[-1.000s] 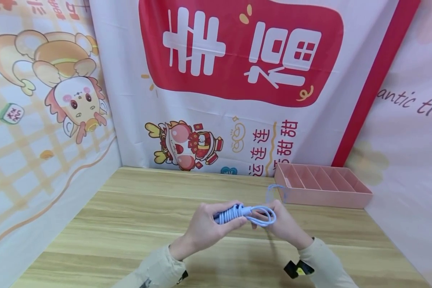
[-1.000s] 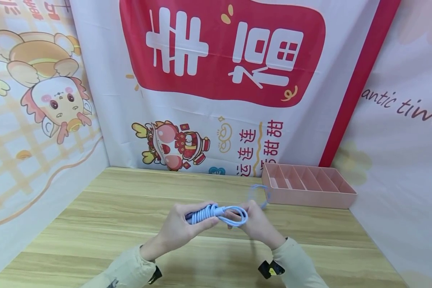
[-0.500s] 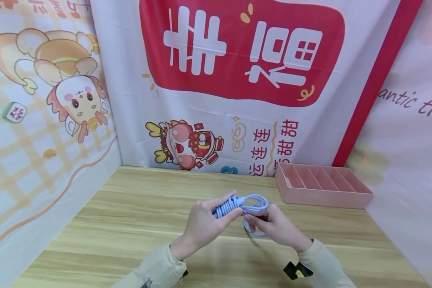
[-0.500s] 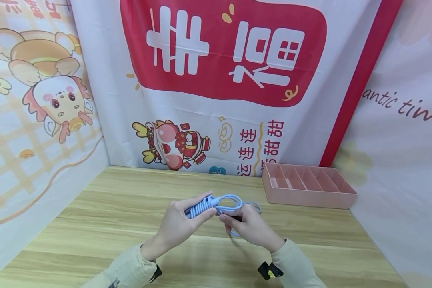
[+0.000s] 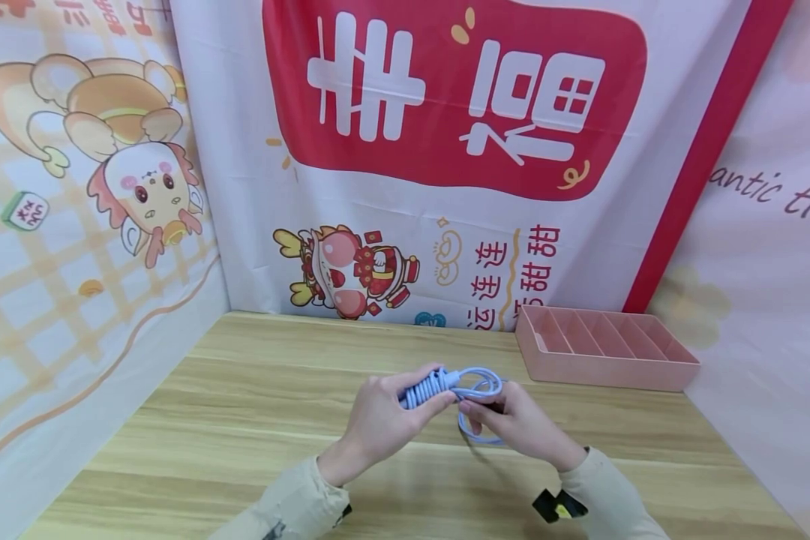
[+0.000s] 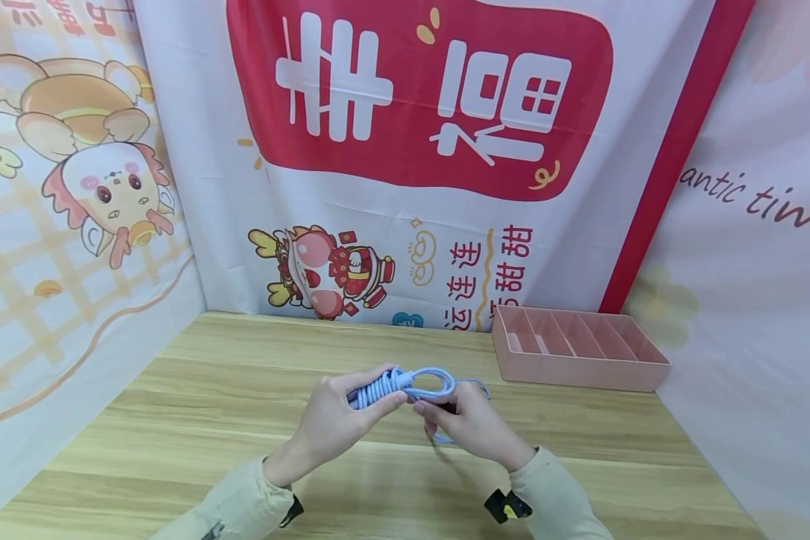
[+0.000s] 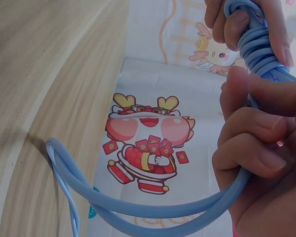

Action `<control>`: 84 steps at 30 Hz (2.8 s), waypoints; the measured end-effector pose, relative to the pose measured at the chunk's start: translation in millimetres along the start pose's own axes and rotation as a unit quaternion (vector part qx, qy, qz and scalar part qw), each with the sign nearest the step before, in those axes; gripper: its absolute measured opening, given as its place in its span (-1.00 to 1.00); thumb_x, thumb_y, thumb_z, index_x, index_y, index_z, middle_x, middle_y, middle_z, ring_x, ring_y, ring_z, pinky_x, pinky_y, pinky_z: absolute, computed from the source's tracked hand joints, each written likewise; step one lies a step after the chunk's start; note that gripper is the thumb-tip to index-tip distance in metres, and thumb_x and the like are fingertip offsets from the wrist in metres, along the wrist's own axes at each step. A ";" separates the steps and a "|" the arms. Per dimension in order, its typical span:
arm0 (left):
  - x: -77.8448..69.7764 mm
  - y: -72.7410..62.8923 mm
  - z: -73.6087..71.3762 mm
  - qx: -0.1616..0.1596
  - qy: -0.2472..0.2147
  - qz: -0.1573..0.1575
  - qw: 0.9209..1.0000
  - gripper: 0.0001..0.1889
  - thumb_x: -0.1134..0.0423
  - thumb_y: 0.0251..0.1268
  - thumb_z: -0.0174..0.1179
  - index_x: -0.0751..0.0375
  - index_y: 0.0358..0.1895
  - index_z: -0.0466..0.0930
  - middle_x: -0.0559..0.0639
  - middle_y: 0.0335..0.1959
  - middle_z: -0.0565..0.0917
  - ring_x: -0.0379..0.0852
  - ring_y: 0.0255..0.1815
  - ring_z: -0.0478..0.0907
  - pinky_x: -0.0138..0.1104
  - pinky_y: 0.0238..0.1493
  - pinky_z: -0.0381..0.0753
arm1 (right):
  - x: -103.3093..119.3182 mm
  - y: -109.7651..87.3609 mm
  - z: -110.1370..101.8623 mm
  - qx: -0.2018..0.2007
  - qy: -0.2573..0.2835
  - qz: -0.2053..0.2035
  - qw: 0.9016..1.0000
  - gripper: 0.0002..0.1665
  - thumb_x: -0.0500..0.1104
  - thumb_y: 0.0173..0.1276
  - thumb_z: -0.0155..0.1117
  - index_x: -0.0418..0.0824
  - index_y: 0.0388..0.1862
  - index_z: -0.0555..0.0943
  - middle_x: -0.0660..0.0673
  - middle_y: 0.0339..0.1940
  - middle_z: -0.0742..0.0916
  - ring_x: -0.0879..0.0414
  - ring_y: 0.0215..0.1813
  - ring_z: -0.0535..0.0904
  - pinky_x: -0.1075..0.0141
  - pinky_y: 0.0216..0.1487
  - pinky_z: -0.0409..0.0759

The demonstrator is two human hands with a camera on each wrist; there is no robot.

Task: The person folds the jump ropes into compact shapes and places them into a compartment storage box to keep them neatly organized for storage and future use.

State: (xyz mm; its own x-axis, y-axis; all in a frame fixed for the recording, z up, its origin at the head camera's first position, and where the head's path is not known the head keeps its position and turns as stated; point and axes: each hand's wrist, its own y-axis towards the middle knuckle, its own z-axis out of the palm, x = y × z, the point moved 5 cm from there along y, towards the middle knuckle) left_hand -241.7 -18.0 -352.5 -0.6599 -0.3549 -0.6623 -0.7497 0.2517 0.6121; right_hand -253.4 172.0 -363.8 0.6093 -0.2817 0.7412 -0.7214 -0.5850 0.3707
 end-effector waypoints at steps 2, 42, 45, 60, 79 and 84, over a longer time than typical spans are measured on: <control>0.1 0.2 -0.1 0.000 0.000 0.000 1.000 -0.54 -0.14 0.21 0.34 -0.09 0.14 0.67 -0.24 -0.39 0.70 -0.34 -0.61 0.53 -0.39 -0.66 0.54 | 0.0 0.0 -0.5 0.000 -0.003 0.004 1.000 -0.89 -0.19 0.49 0.19 -0.15 -0.16 0.65 -0.01 -0.54 0.63 0.20 -0.50 0.53 0.39 -0.54 0.43; 11.1 -0.1 2.8 -0.004 0.109 0.008 0.994 -0.48 -0.16 0.28 0.28 0.04 0.20 0.63 -0.11 -0.43 0.69 -0.39 -0.68 0.44 -0.47 -0.72 0.43 | 6.6 6.6 23.3 0.067 -0.085 -0.047 0.993 -0.82 -0.19 0.53 0.13 -0.07 -0.29 0.64 0.16 -0.63 0.51 0.36 -0.57 0.41 0.40 -0.51 0.50; 12.8 0.4 2.3 0.002 0.128 -0.003 0.992 -0.47 -0.18 0.29 0.25 0.03 0.20 0.63 -0.13 -0.48 0.66 -0.40 -0.71 0.41 -0.46 -0.74 0.42 | 4.5 6.9 22.5 0.070 -0.090 -0.036 0.993 -0.86 -0.18 0.52 0.15 -0.10 -0.23 0.65 0.18 -0.62 0.52 0.37 -0.58 0.41 0.40 -0.55 0.49; 18.3 5.9 1.8 0.092 0.247 0.038 0.964 -0.50 -0.18 0.26 0.27 0.00 0.16 0.67 -0.23 -0.52 0.61 -0.39 -0.74 0.31 -0.45 -0.72 0.31 | 12.6 3.6 11.7 0.061 -0.106 -0.024 0.992 -0.76 -0.18 0.50 0.18 -0.02 -0.43 0.59 0.23 -0.69 0.40 0.40 -0.67 0.27 0.47 -0.64 0.30; 18.0 3.2 10.4 0.169 0.278 0.097 0.941 -0.59 -0.19 0.24 0.29 -0.11 0.05 0.70 -0.31 -0.60 0.49 -0.37 -0.72 0.27 -0.45 -0.71 0.24 | 8.4 2.1 10.5 0.071 -0.106 -0.012 0.992 -0.84 -0.26 0.45 0.24 -0.03 -0.32 0.65 0.22 -0.67 0.45 0.40 -0.66 0.31 0.48 -0.65 0.31; 14.4 0.6 13.2 0.152 0.314 0.130 0.928 -0.55 -0.30 0.17 0.28 -0.14 0.00 0.72 -0.31 -0.65 0.43 -0.36 -0.74 0.24 -0.45 -0.74 0.17 | 15.3 1.0 14.4 0.075 -0.110 -0.039 0.990 -0.84 -0.25 0.44 0.26 -0.04 -0.36 0.64 0.24 -0.63 0.45 0.42 -0.62 0.29 0.49 -0.63 0.32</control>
State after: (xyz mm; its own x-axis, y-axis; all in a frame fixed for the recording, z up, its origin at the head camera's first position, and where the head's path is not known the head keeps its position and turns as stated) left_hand -252.4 -11.0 -367.3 -0.7327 -0.6772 -0.0675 -0.6111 0.6112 0.5030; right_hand -240.1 156.2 -360.1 0.7297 -0.3811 0.5676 -0.6229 -0.7130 0.3220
